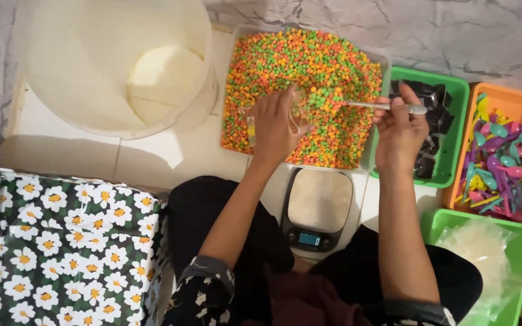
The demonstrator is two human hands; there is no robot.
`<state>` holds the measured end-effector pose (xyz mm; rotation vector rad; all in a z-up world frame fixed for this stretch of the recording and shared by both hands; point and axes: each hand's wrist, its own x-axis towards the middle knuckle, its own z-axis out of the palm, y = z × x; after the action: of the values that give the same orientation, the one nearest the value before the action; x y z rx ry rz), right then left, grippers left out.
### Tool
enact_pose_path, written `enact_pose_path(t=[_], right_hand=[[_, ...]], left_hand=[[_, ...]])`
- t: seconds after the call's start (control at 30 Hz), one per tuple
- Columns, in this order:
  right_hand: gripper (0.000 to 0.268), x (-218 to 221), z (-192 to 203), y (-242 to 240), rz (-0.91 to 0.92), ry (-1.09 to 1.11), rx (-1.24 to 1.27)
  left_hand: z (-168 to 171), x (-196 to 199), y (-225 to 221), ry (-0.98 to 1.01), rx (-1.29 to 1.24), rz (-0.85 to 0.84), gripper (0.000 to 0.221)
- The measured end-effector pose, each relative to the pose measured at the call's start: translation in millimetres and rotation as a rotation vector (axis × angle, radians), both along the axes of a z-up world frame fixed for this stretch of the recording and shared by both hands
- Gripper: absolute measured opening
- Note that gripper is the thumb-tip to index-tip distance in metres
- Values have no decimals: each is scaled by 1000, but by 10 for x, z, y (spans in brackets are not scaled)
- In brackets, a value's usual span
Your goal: Manually packaging small colorful candies into plastic bags using a spoon and weighing them on a digital scale.
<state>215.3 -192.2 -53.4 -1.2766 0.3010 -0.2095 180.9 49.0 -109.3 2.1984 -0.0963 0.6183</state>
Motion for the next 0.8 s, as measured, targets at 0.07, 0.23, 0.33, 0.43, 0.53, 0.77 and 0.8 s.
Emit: enact_pose_path(t=[0.07, 0.23, 0.33, 0.43, 0.53, 0.77, 0.8], right_hand=[[31, -62, 171, 179, 40, -49, -83], [30, -296, 653, 755, 163, -324, -494], [29, -450, 884, 910, 274, -550, -897], [23, -527, 911, 736, 202, -651, -914], [31, -610, 961, 466, 51, -465, -783], [42, -493, 37, -9, -75, -282, -743], [40, -467, -133, -13, -95, -350, -759]], left_hand=[[56, 6, 0, -5, -20, -7, 104], [90, 54, -60, 10, -91, -57, 106], [105, 20, -49, 36, -146, -123, 108], [157, -33, 52, 37, -217, -174, 110], [357, -84, 178, 73, -134, -147, 101], [59, -96, 192, 20, -71, -67, 65], [-93, -68, 191, -26, -123, -82, 71]])
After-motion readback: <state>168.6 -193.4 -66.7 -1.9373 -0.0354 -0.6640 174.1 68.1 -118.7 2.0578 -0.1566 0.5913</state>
